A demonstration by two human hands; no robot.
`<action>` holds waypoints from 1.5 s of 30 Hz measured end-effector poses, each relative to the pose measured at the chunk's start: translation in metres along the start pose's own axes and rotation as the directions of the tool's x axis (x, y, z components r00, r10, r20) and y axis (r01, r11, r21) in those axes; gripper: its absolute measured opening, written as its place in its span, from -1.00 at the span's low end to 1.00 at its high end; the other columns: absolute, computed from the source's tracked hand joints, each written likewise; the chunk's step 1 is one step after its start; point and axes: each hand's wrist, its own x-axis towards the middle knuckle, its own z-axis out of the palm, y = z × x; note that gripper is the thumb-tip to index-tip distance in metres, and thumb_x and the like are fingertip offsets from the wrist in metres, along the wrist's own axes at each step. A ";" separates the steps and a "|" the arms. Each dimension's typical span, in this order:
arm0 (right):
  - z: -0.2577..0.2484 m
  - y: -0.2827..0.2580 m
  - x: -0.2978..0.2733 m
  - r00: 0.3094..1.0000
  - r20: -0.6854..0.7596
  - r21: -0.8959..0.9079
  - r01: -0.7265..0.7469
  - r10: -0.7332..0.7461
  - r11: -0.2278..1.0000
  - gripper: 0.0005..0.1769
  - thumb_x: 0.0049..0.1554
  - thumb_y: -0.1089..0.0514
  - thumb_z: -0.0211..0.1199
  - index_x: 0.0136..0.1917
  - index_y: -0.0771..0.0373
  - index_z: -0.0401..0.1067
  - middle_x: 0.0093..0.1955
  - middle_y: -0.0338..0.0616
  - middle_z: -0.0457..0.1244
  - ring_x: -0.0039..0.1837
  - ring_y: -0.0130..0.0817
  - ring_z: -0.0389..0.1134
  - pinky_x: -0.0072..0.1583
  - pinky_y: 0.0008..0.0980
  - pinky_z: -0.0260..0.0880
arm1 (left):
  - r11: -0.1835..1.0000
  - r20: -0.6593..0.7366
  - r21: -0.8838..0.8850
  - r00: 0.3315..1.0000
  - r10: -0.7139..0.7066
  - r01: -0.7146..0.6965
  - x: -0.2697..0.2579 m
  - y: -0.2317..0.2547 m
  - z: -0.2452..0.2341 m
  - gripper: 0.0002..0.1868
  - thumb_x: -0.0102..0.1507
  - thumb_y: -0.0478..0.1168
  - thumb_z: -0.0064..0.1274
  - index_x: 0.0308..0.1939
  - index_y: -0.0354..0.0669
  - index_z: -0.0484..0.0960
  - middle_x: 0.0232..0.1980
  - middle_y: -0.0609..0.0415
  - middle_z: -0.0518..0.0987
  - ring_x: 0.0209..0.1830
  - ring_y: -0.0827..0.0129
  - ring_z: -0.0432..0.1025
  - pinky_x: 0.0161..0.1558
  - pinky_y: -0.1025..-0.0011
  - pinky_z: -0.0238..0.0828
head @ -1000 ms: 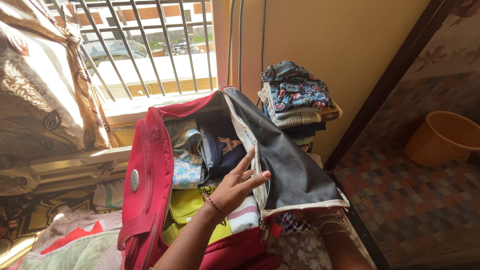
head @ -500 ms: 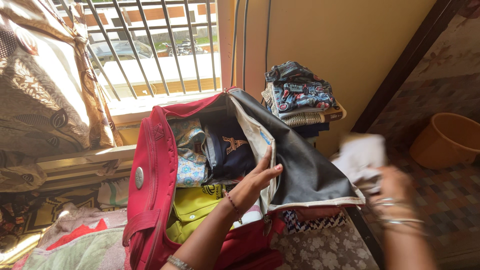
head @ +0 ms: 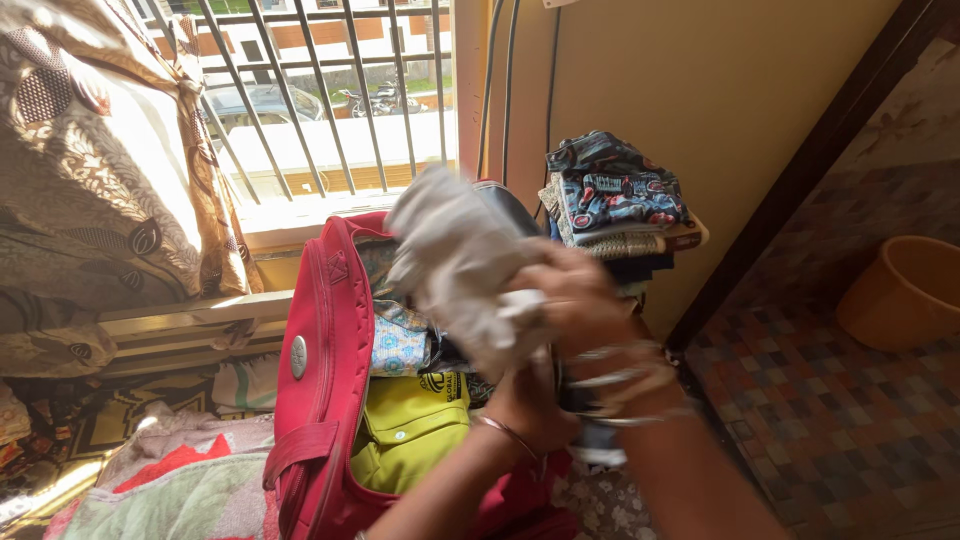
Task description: The person folds several pieces of clothing on a table and then places them into a red suitcase. The items include a striped shirt, a light blue garment, and various other folded clothes.
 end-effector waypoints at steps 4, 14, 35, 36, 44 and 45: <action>0.040 0.010 0.022 0.993 0.118 -0.101 -0.001 0.013 0.995 -0.66 0.07 0.32 0.12 0.09 0.37 0.55 -0.20 -0.15 0.38 -0.25 -0.45 0.34 -0.16 -0.43 0.42 | 0.844 0.203 0.433 0.946 0.252 -0.317 -0.001 0.009 0.019 -0.63 0.30 -0.19 0.14 0.18 -0.08 0.52 0.25 -0.15 0.56 0.32 -0.03 0.39 0.36 0.13 0.25; 0.019 0.062 0.048 0.864 0.469 -0.661 0.481 -0.184 0.576 -0.65 0.05 0.32 0.07 0.10 0.33 0.51 -0.19 0.11 0.41 -0.16 -0.18 0.48 -0.07 -0.23 0.48 | 0.945 0.024 0.089 0.948 -0.319 0.316 -0.018 -0.022 -0.138 -0.19 0.01 0.07 0.47 0.17 -0.41 0.58 0.21 -0.30 0.60 0.19 0.00 0.54 0.17 0.17 0.46; 0.068 0.182 0.054 0.944 0.147 -0.953 0.215 0.294 -0.215 -0.69 0.20 0.09 0.22 0.21 0.11 0.52 0.32 0.01 0.22 0.40 -0.05 0.23 0.25 -0.05 0.42 | 0.478 0.073 0.874 0.996 0.043 -0.085 -0.020 -0.098 -0.107 -0.93 0.13 -0.23 0.11 -0.36 -0.06 0.70 -0.17 0.01 0.58 -0.02 0.16 0.48 -0.07 0.15 0.35; 0.061 0.183 0.055 0.938 0.132 -0.941 0.220 0.321 -0.256 -0.67 0.18 0.07 0.24 0.21 0.12 0.51 0.31 0.00 0.23 0.40 -0.05 0.23 0.25 -0.09 0.41 | 0.492 0.063 0.867 0.997 0.051 -0.080 -0.020 -0.100 -0.101 -0.92 0.12 -0.23 0.11 -0.35 -0.08 0.70 -0.16 0.00 0.58 -0.03 0.15 0.48 -0.09 0.14 0.35; 0.058 0.158 0.034 0.889 0.203 -0.946 0.286 0.411 -0.151 -0.71 0.14 0.00 0.28 0.13 0.06 0.50 -0.03 -0.10 0.38 0.11 -0.22 0.44 0.14 -0.22 0.45 | 0.233 0.064 0.954 0.888 0.456 -0.189 -0.006 -0.053 -0.108 -0.86 0.15 -0.21 0.09 -0.21 -0.03 0.57 -0.18 0.01 0.53 -0.03 0.14 0.48 -0.06 0.20 0.35; 0.059 0.148 0.028 0.928 0.161 -0.944 0.245 0.336 -0.223 -0.73 0.20 0.02 0.20 0.14 0.10 0.47 -0.07 -0.12 0.40 0.03 -0.26 0.46 0.05 -0.24 0.49 | 0.219 0.003 0.967 0.865 0.502 -0.130 -0.003 -0.047 -0.111 -0.83 0.15 -0.21 0.08 -0.18 0.00 0.56 -0.18 0.00 0.52 -0.05 0.13 0.47 -0.08 0.20 0.35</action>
